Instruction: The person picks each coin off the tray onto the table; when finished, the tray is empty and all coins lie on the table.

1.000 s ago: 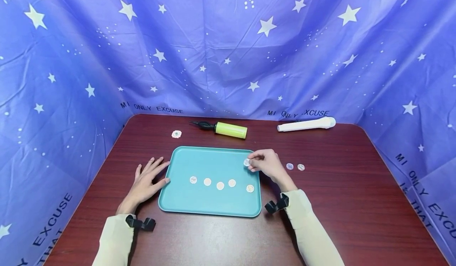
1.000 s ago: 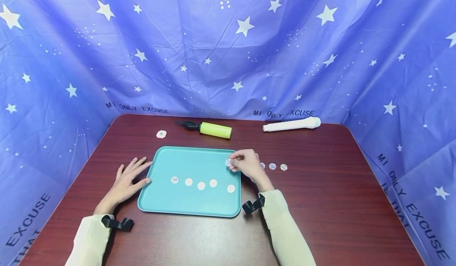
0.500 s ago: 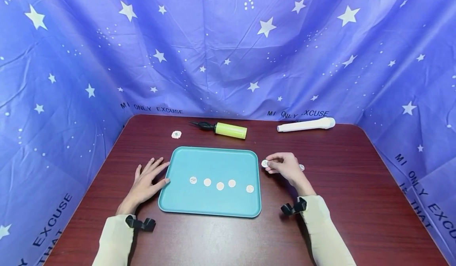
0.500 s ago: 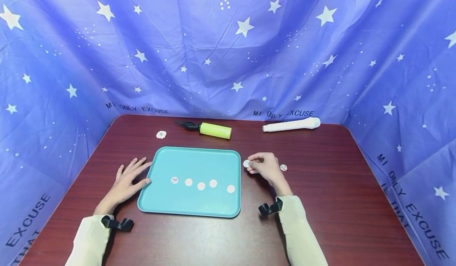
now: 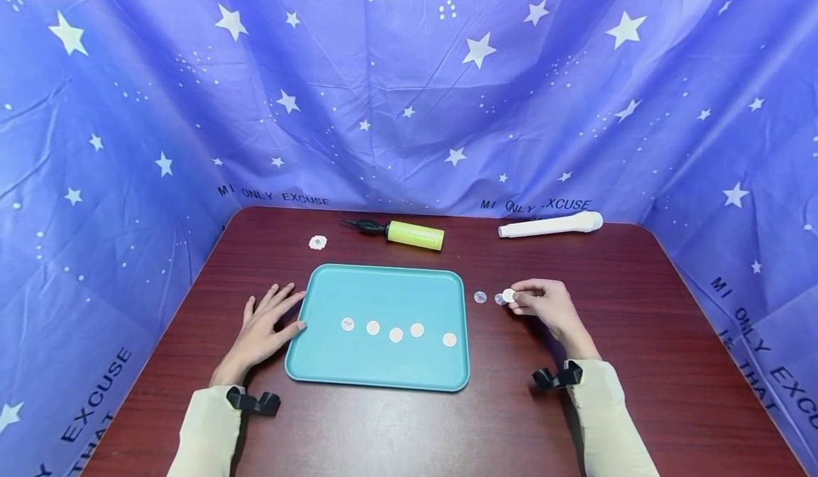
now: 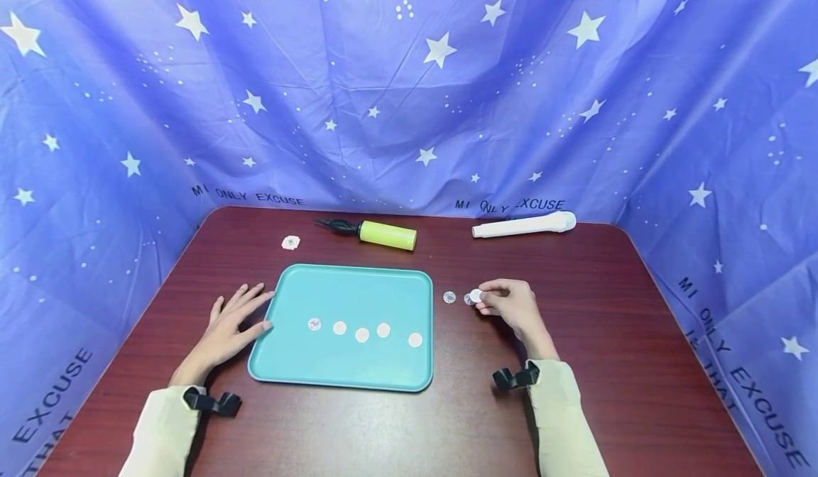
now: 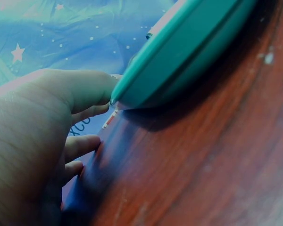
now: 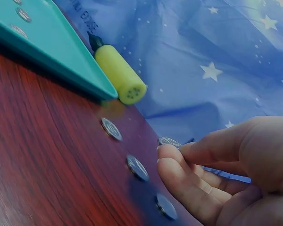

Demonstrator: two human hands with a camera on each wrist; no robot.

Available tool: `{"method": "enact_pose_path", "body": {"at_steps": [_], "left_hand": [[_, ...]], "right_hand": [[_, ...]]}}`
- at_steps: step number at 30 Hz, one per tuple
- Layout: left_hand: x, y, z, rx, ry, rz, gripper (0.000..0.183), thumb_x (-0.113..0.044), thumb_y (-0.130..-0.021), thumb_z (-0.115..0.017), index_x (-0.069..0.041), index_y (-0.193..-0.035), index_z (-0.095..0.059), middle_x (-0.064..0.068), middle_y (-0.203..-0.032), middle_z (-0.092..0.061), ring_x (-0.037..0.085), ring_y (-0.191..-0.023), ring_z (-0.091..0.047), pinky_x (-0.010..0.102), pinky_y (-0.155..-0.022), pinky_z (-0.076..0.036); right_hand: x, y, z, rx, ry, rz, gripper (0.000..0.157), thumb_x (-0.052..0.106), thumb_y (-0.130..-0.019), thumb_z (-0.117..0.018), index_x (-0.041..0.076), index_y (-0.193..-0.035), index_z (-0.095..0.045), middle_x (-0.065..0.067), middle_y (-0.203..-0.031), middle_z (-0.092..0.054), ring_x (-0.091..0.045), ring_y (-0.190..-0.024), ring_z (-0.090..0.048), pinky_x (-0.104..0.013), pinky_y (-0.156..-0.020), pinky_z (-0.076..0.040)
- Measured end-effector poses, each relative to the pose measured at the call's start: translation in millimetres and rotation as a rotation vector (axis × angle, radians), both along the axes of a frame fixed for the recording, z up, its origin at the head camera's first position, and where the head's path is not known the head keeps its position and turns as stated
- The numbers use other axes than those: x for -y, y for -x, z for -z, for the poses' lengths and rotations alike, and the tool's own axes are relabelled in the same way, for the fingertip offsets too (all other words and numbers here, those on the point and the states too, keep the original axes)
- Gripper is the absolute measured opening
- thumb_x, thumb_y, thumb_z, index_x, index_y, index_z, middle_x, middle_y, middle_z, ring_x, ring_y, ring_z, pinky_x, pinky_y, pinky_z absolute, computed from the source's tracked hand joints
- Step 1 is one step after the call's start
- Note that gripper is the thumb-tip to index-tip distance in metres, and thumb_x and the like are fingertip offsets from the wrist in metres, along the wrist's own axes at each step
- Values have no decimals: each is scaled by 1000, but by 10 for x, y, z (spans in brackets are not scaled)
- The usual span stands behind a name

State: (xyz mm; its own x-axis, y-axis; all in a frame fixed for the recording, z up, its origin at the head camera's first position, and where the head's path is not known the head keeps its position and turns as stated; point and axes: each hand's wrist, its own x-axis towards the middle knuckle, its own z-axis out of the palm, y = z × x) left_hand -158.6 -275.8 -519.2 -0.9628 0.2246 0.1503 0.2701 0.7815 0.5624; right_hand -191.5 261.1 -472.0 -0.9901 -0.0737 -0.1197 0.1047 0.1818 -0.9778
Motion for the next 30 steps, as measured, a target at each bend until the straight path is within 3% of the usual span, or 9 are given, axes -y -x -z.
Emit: {"method": "enact_pose_path", "body": {"at_steps": [8, 13, 20, 30], "left_hand": [[-3, 6, 4, 0, 2, -3, 61, -37, -91, -70, -18, -146, -53, 21, -158, -40, 49, -151, -22, 75, -114, -2], [-2, 3, 1, 5, -1, -3, 61, -37, -91, -69, -18, -146, -53, 21, -158, -40, 49, -151, -22, 74, -114, -2], [-4, 0, -5, 8, -3, -3, 61, -37, -91, -69, -18, -146, -52, 21, -159, -39, 48, -151, -21, 74, -114, -1], [-2, 5, 0, -1, 4, -2, 61, -37, -90, -70, -18, -146, -53, 21, -158, -40, 49, -151, -22, 75, -114, -2]], "right_hand": [[-253, -35, 5, -1, 70, 20, 36, -13, -92, -55, -34, -120, -45, 7, -79, -74, -5, -67, -73, -24, -66, -61], [-373, -49, -8, 11, 103, 39, 33, -13, -92, -57, -31, -118, -50, 7, -80, -75, -7, -68, -74, -24, -66, -61], [-540, -59, 9, 13, 130, 68, 17, -12, -92, -58, -11, -107, -66, 6, -79, -74, -6, -68, -74, -24, -66, -61], [-769, -91, 67, 21, 149, 101, 26, -13, -92, -57, 8, -93, -73, 5, -77, -75, -6, -67, -74, -22, -65, -61]]}}
